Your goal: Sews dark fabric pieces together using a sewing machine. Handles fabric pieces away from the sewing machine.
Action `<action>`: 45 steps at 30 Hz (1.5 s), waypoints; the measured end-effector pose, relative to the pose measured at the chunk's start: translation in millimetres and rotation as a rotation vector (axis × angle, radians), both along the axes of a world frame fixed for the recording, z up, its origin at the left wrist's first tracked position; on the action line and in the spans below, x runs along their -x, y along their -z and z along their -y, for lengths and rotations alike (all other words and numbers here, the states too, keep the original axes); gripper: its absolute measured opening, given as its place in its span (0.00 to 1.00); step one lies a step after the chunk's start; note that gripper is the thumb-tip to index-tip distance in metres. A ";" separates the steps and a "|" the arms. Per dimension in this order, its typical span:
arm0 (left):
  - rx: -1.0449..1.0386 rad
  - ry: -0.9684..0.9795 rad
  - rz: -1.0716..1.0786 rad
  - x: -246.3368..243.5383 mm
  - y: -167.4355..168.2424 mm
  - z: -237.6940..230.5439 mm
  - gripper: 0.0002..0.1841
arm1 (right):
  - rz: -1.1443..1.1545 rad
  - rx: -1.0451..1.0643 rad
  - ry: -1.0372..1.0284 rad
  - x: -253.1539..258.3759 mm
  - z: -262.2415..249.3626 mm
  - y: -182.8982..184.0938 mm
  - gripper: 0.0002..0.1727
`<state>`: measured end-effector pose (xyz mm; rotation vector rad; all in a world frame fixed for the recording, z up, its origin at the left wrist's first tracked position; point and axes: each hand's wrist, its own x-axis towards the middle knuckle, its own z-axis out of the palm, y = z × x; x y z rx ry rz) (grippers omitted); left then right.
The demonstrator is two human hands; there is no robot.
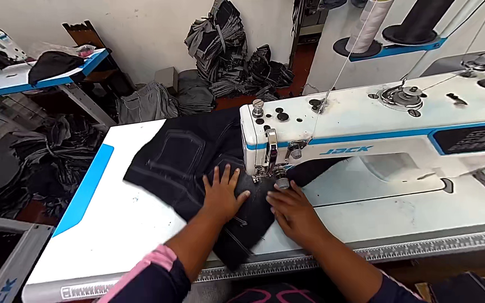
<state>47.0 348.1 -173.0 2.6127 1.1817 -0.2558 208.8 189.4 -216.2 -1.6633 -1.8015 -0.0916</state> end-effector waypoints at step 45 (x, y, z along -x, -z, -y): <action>0.034 0.114 0.043 -32.9 -12.0 -63.5 0.44 | 0.039 0.498 0.053 8.1 -23.9 -13.2 0.27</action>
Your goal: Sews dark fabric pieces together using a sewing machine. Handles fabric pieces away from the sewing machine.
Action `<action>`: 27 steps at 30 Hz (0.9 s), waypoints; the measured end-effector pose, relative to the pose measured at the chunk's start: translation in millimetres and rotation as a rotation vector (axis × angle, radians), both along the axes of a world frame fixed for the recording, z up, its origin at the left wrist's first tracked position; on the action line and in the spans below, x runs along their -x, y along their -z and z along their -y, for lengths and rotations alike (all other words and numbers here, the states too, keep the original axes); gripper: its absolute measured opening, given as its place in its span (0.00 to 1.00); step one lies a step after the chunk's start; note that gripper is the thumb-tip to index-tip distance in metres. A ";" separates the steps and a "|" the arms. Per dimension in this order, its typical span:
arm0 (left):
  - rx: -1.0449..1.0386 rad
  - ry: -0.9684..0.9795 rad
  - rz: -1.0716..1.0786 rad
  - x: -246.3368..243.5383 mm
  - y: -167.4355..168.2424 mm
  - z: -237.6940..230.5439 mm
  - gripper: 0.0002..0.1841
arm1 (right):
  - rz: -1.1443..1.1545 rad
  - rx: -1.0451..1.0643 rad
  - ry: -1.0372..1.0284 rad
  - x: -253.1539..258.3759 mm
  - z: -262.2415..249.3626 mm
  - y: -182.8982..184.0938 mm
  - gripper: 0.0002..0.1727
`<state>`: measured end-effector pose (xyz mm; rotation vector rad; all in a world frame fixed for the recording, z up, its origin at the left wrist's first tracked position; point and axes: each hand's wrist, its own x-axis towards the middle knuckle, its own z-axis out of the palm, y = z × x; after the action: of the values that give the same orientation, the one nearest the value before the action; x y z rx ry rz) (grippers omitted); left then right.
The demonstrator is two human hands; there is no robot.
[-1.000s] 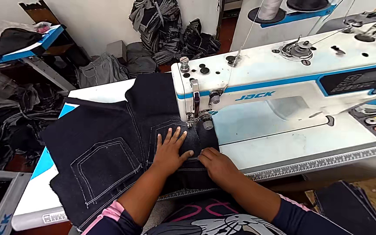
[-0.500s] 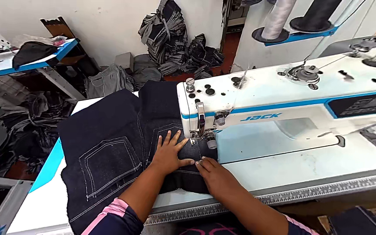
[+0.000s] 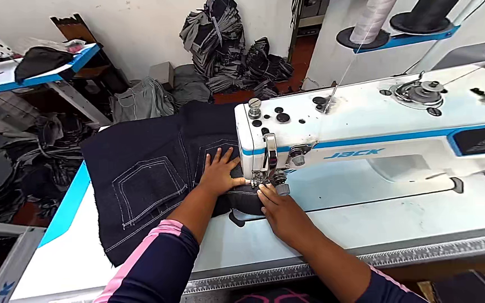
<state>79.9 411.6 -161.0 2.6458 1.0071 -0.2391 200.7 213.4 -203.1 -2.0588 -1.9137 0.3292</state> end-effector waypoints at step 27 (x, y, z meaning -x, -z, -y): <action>-0.173 0.148 -0.057 155.9 -15.3 3.2 0.42 | 0.338 -0.095 0.171 -128.1 -39.5 -26.3 0.16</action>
<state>-76.0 408.4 -145.7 2.8901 0.8868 -0.2717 328.8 252.8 -176.8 -2.3092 -1.8677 -0.1570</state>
